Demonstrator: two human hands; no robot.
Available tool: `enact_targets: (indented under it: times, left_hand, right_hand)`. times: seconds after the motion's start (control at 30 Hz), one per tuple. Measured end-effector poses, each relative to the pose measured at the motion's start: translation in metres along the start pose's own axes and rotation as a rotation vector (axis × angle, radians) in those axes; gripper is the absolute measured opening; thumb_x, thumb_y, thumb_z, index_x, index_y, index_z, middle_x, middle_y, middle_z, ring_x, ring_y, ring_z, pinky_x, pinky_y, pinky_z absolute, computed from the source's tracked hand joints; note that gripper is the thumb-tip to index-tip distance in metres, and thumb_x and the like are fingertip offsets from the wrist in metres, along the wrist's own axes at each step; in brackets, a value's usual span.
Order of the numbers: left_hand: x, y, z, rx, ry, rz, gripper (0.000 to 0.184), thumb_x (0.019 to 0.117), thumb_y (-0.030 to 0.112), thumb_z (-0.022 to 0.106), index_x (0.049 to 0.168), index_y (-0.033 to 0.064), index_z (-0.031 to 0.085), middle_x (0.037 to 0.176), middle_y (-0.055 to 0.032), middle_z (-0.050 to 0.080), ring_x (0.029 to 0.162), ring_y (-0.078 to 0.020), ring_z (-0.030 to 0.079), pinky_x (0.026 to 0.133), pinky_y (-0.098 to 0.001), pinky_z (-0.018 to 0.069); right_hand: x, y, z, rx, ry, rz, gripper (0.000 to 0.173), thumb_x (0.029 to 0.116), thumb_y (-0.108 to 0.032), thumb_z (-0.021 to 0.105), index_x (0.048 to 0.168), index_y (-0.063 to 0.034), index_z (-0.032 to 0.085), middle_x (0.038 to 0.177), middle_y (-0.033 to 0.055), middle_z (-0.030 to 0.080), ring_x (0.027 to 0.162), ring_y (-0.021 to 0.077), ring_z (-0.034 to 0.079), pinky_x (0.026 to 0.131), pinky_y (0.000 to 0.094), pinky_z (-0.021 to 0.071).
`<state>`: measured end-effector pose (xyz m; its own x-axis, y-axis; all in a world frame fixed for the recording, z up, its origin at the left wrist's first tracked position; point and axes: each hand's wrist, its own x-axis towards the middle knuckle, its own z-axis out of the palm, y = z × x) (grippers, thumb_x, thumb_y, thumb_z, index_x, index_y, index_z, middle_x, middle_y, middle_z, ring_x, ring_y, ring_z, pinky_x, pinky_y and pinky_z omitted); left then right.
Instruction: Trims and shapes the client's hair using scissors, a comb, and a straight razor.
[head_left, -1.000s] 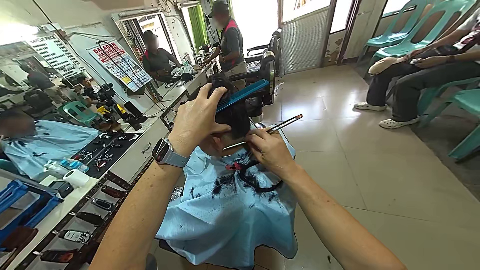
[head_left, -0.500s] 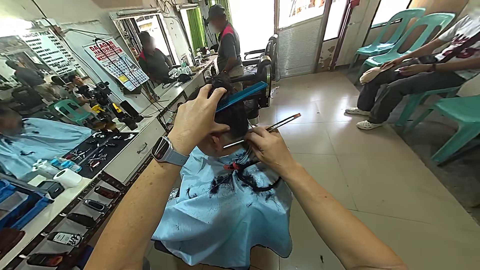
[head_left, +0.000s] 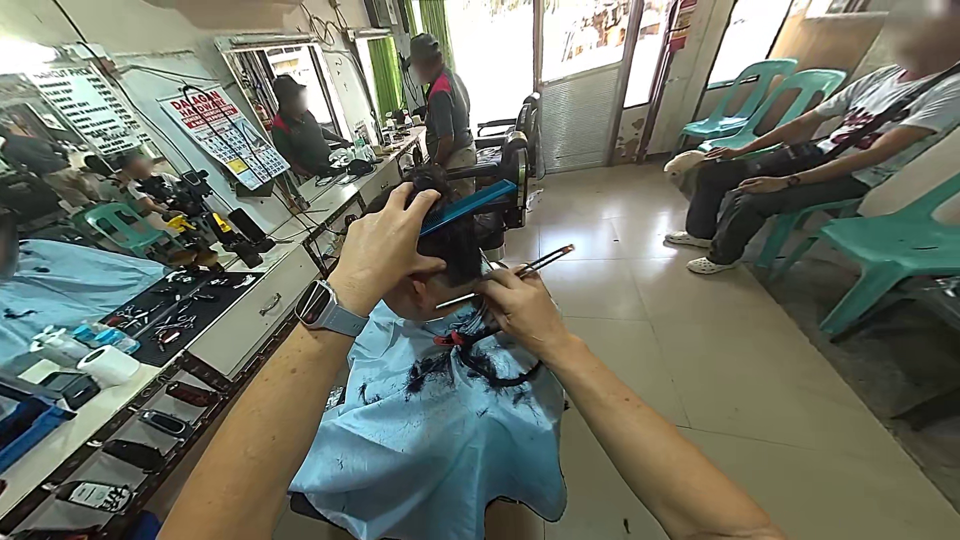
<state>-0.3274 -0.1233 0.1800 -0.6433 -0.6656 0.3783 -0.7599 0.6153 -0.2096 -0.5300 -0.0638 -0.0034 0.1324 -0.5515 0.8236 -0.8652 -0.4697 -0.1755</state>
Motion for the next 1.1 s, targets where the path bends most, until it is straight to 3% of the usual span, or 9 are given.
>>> enact_targets:
  times: [0.13,0.2,0.3,0.4,0.5,0.63,0.8,0.93,1.1]
  left_hand:
    - [-0.017,-0.003,0.0,-0.134,0.16,0.043,0.099,0.0781,0.052,0.085,0.158,0.0186,0.038,0.16,-0.0179,0.04,0.118,-0.0385,0.065,0.085,-0.0578,0.0585]
    - [-0.05,-0.002,0.001,-0.348,0.423,0.065,0.061,0.0965,0.036,0.072,0.148,0.0085,0.053,0.156,-0.0137,0.048,0.13,-0.0279,0.06,0.103,-0.0474,0.054]
    - [-0.107,0.027,0.031,-0.945,0.741,-0.03,0.023,0.1058,0.024,0.057,0.11,0.0049,0.068,0.129,-0.0067,0.068,0.089,-0.0111,0.07,0.072,-0.0293,0.0604]
    - [-0.147,0.071,0.069,-1.407,0.699,-0.079,0.039,0.0943,0.042,0.073,0.113,0.0078,0.074,0.137,-0.0081,0.065,0.073,-0.0035,0.067,0.056,-0.0191,0.0554]
    - [-0.159,0.093,0.089,-1.629,0.676,-0.098,0.043,0.0881,0.032,0.081,0.116,0.0016,0.07,0.144,-0.0133,0.059,0.079,-0.0038,0.068,0.059,-0.0169,0.0547]
    - [-0.16,0.091,0.085,-1.6,0.738,-0.198,0.012,0.0904,0.005,0.075,0.099,-0.0022,0.071,0.134,-0.0147,0.065,0.072,-0.004,0.066,0.057,-0.0166,0.0548]
    - [-0.171,0.081,0.084,-1.588,0.692,-0.218,0.036,0.0926,0.006,0.072,0.127,-0.0045,0.065,0.101,-0.0058,0.073,0.065,-0.0028,0.062,0.053,-0.0157,0.0512]
    - [-0.178,0.067,0.085,-1.511,0.756,-0.188,0.008,0.0948,0.01,0.072,0.096,0.0024,0.072,0.124,-0.0087,0.07,0.067,-0.0022,0.064,0.053,-0.0161,0.0532]
    - [-0.179,0.051,0.103,-1.008,0.391,0.212,0.014,0.1004,0.011,0.064,0.106,0.0103,0.077,0.122,-0.0031,0.072,0.113,-0.0141,0.068,0.099,-0.0334,0.0583]
  right_hand:
    - [-0.007,-0.006,-0.028,0.309,0.0,0.197,0.021,0.1,-0.01,0.058,0.114,-0.0101,0.075,0.114,0.0061,0.072,0.107,0.0194,0.068,0.095,0.0455,0.0558]
    - [-0.018,-0.02,-0.052,0.6,0.093,0.434,0.024,0.1031,-0.012,0.054,0.121,-0.0083,0.07,0.111,0.0046,0.07,0.098,0.0139,0.068,0.088,0.0354,0.0588]
    - [-0.042,-0.064,-0.068,0.867,0.121,0.534,0.028,0.1005,-0.007,0.052,0.126,-0.0026,0.062,0.106,0.0075,0.071,0.093,0.0173,0.07,0.083,0.0361,0.0612]
    - [-0.053,-0.118,-0.057,0.969,0.115,0.447,0.027,0.1003,-0.003,0.055,0.126,-0.0012,0.063,0.11,0.0074,0.07,0.095,0.0154,0.071,0.082,0.0325,0.0632]
    - [-0.053,-0.141,-0.038,0.879,0.131,0.401,0.027,0.0998,-0.003,0.056,0.125,-0.0033,0.066,0.114,0.0066,0.069,0.095,0.0117,0.07,0.081,0.0288,0.0625]
    - [-0.053,-0.144,-0.027,0.806,0.105,0.375,0.026,0.1003,-0.004,0.056,0.124,-0.0031,0.067,0.112,0.0066,0.069,0.094,0.0101,0.07,0.082,0.0261,0.0621]
    - [-0.055,-0.121,-0.039,0.704,-0.075,0.301,0.023,0.1036,-0.012,0.053,0.12,-0.0068,0.069,0.111,0.0045,0.069,0.092,0.0084,0.068,0.081,0.0251,0.0605]
    - [-0.053,-0.078,-0.052,0.56,-0.042,0.286,0.024,0.1025,-0.014,0.052,0.116,-0.0078,0.071,0.109,0.0037,0.07,0.099,0.0092,0.067,0.086,0.029,0.0593]
    - [-0.031,-0.029,-0.052,0.324,0.182,0.351,0.026,0.1006,-0.012,0.051,0.115,-0.0041,0.071,0.112,0.0091,0.069,0.093,0.0097,0.066,0.08,0.0255,0.058]
